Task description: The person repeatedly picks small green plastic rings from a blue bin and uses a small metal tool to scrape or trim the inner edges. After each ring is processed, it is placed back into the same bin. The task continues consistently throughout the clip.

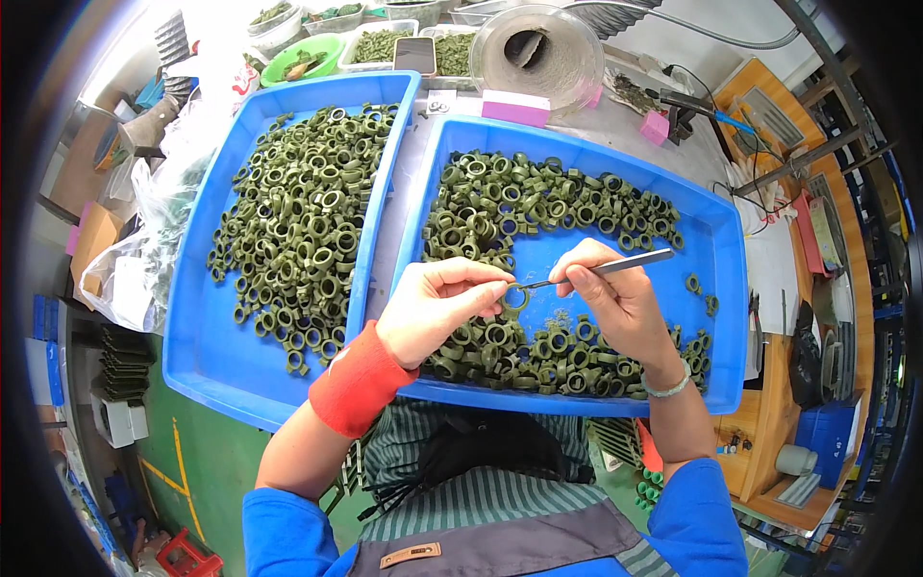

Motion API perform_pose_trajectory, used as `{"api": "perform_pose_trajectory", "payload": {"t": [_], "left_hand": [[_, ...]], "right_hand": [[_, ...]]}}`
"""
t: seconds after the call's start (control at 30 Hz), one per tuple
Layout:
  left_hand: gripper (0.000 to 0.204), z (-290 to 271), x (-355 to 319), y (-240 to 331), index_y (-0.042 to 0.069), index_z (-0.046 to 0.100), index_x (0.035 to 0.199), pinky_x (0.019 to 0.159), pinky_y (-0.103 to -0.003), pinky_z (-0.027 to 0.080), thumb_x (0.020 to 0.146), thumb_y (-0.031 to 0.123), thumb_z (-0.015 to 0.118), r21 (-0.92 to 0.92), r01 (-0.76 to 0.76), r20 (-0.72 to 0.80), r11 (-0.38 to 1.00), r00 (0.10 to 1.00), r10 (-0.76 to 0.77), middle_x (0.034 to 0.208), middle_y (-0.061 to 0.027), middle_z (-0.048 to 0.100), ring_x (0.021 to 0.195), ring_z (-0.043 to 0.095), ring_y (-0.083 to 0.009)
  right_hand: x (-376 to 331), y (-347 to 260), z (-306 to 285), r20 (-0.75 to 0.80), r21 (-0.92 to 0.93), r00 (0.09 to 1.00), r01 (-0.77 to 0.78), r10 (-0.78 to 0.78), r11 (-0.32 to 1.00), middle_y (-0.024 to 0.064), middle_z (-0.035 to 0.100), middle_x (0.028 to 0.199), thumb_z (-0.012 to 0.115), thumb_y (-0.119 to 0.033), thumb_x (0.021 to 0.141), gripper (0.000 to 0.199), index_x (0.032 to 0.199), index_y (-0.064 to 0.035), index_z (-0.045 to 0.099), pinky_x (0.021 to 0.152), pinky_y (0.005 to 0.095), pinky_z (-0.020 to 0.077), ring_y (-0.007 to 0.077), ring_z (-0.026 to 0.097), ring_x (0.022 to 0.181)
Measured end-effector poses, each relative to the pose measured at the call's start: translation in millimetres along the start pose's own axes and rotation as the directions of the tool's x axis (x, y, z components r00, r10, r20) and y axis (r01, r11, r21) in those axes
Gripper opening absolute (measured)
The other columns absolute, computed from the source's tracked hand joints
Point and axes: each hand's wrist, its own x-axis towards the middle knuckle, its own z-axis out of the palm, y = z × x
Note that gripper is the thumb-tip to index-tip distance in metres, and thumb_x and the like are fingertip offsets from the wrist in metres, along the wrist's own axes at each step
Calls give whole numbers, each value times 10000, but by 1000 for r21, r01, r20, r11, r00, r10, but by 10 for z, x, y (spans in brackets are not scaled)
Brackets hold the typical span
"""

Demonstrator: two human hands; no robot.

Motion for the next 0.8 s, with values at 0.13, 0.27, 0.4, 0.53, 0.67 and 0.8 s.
{"api": "perform_pose_trajectory", "payload": {"t": [0.13, 0.27, 0.4, 0.53, 0.67, 0.8], "left_hand": [[224, 36, -13, -27, -3, 693, 1154, 813, -250, 548, 953, 91, 661, -109, -64, -66, 992, 996, 57, 1023, -52, 707, 875, 674, -102], [213, 84, -26, 31, -1, 682, 1150, 838, -254, 553, 957, 85, 656, -142, -95, -143, 985, 987, 74, 1063, -59, 699, 904, 680, -119], [214, 76, -32, -25, 8, 670, 1158, 871, -277, 563, 956, 79, 657, -197, -137, -214, 971, 972, 94, 1093, -62, 683, 947, 677, -132], [222, 105, -32, -28, 13, 649, 1161, 904, -299, 566, 946, 63, 666, -253, -166, -245, 953, 964, 103, 1102, -57, 658, 986, 668, -146], [219, 124, -25, -40, 11, 628, 1151, 934, -308, 561, 939, 47, 669, -258, -192, -262, 947, 957, 123, 1089, -50, 633, 997, 663, -161], [200, 161, -32, -34, -4, 623, 1133, 894, -299, 571, 946, 53, 664, -265, -199, -268, 943, 955, 126, 1076, -71, 647, 974, 674, -168]], "right_hand": [[-32, 20, 74, -81, -14, 995, 50, -51, 999, 89, 678, 876, 619, -66, 971, 100, 971, 11, 682, 670, 280, 508, 148, 633, 748], [-17, -29, 68, -44, -223, 982, 168, -183, 960, 79, 690, 800, 683, -45, 911, 57, 951, -5, 694, 646, 285, 509, 170, 644, 711], [30, -82, 190, 12, -454, 920, 354, -391, 818, 84, 705, 802, 787, -32, 800, 180, 958, -20, 703, 609, 302, 549, 215, 676, 691], [-4, -76, 350, 90, -601, 863, 445, -497, 664, 64, 711, 799, 862, -109, 721, 338, 1006, -24, 702, 615, 317, 575, 222, 688, 703], [-9, -53, 467, 80, -635, 856, 438, -510, 636, 70, 706, 799, 865, -151, 720, 375, 1031, -15, 704, 633, 315, 578, 215, 684, 716], [-13, -81, 508, -47, -533, 900, 345, -434, 773, 116, 734, 901, 815, -85, 784, 339, 1086, 11, 698, 661, 328, 587, 235, 714, 766]]}}
